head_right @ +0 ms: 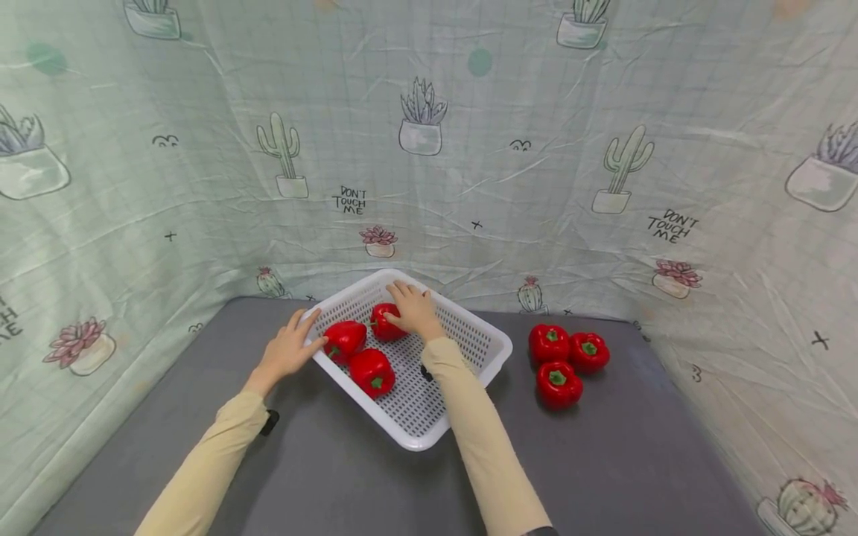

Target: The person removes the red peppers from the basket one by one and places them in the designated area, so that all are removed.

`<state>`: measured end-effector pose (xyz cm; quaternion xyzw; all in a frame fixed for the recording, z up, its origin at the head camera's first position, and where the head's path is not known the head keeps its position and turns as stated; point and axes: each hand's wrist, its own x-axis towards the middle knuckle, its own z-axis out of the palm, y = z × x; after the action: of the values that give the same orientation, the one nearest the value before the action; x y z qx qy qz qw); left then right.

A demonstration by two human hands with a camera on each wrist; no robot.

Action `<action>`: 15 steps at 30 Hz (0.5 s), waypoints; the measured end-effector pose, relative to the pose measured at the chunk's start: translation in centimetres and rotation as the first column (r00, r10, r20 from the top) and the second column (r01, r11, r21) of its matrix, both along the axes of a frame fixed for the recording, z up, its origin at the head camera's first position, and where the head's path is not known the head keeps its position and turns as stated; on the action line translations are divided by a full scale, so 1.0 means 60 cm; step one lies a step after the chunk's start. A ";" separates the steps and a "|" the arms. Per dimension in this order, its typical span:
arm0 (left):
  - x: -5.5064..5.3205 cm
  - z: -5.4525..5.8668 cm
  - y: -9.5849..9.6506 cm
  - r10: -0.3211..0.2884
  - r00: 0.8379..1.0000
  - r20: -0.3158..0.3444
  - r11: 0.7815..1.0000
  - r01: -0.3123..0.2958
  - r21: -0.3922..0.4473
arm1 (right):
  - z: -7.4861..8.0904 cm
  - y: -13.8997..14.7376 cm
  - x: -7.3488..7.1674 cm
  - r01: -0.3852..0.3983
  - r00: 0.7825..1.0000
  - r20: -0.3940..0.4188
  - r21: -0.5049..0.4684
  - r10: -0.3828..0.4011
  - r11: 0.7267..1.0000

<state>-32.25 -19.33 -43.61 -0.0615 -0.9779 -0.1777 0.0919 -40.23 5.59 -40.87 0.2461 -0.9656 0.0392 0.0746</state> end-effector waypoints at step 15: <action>0.001 -0.002 0.001 -0.002 1.000 -0.005 1.000 0.002 0.005 | -0.024 -0.015 0.007 -0.016 0.998 0.069 0.098 0.009 0.995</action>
<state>-32.19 -19.26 -43.73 -0.0625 -0.9771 -0.1799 0.0946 -39.84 4.66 -42.32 0.2540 -0.9668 0.0005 0.0291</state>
